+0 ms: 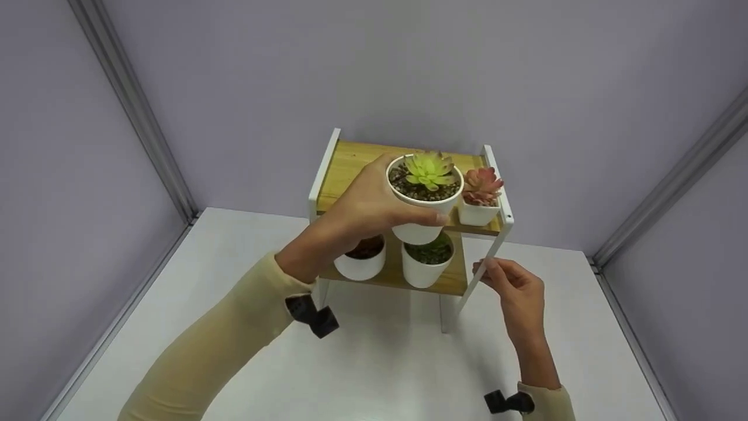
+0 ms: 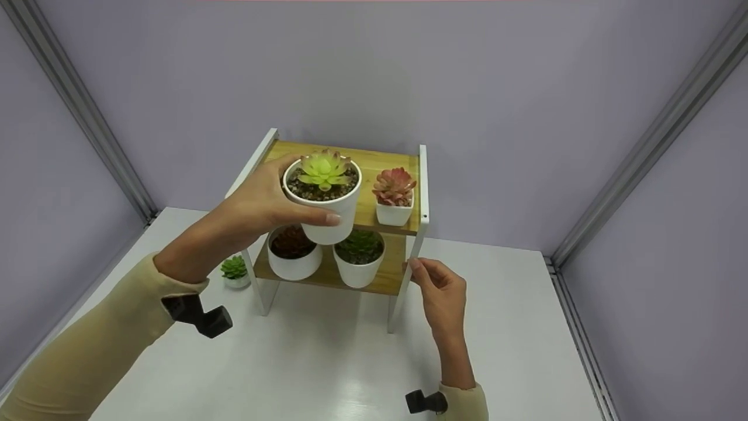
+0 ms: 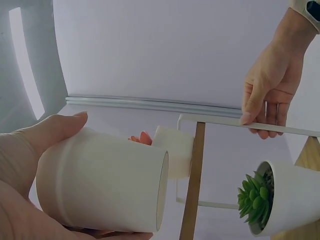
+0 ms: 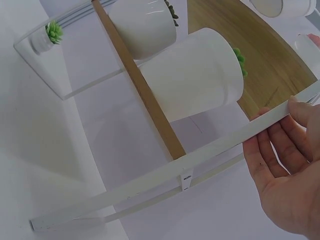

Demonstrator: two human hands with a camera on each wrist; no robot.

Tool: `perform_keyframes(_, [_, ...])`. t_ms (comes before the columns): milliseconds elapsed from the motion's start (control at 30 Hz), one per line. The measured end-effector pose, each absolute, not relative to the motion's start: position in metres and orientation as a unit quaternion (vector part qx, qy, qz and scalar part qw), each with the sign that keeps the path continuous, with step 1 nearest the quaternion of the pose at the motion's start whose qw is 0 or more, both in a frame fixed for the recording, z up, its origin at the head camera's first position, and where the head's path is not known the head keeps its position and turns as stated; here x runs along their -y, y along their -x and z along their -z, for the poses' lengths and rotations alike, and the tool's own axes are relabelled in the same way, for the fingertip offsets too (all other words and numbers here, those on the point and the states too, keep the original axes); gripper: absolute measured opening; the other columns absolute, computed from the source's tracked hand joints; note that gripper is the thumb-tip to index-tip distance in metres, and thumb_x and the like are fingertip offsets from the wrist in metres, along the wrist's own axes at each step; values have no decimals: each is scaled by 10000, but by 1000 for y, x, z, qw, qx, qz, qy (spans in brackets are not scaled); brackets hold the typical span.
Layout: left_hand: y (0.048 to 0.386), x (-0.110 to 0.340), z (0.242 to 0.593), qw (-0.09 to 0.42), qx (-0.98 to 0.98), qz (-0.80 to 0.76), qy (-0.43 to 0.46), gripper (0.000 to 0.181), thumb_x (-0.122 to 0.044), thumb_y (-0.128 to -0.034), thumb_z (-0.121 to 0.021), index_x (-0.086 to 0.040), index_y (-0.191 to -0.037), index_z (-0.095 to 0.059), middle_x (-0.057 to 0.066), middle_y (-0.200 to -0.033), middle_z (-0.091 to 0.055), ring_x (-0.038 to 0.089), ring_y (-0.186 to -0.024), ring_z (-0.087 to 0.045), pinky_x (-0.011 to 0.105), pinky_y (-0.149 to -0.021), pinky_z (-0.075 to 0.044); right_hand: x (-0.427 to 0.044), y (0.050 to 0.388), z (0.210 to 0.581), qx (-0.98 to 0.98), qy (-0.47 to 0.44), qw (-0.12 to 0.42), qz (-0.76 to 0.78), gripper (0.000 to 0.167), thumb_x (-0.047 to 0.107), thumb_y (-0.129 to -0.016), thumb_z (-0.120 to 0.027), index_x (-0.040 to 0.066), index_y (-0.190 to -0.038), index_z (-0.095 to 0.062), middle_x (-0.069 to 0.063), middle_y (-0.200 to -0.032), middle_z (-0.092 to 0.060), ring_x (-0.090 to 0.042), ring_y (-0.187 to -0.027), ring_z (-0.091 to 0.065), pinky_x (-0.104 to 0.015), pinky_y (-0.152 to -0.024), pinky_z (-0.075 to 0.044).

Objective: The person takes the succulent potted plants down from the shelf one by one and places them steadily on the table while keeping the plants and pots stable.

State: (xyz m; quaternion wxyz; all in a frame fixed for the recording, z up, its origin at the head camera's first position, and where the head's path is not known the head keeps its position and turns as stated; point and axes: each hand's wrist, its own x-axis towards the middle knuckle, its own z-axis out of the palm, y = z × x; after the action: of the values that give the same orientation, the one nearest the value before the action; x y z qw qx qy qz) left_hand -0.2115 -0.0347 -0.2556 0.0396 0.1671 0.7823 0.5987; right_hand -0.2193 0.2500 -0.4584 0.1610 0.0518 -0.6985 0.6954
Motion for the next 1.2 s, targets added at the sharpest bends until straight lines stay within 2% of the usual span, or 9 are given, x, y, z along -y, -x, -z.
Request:
perform_keyframes(267, [204, 40, 262, 56, -780, -598, -173, 827, -220, -712, -986, -141, -1402, -536, 12, -1290, -644, 176, -1211, -635, 367, -1089, -522, -252, 219, 460, 704, -46, 159, -690, 302, 176, -1022, -707, -95, -1151, -734, -56, -998, -802, -188, -1002, -785, -314, -951, -622])
perform_keyframes(767, [184, 56, 267, 81, -767, -602, -207, 955, -174, -690, -989, -156, -1502, -485, 22, -1363, -623, 188, -1273, -622, 370, -1108, -523, -251, 218, 457, 698, -44, 158, -697, 287, 158, -1016, -713, -108, -1123, -730, -67, -981, -808, -208, -978, -794, -315, -948, -623])
perform_keyframes(1033, [178, 63, 272, 88, -773, -596, -196, 987, -188, -671, -1004, -151, -1504, -477, 33, -1357, -633, 199, -1275, -634, 371, -1086, -543, -252, 216, 457, 688, -48, 159, -706, 253, 135, -1015, -709, -99, -1108, -735, -79, -980, -807, -229, -981, -794, -336, -941, -628])
perform_keyframes(1200, [174, 69, 276, 83, -774, -595, -199, 975, -187, -663, -1007, -161, -1491, -493, 31, -1353, -642, 197, -1266, -643, 374, -1089, -541, -255, 215, 458, 686, -46, 159, -709, 276, 132, -1020, -701, -122, -1125, -719, -73, -975, -806, -193, -963, -793, -324, -938, -628])
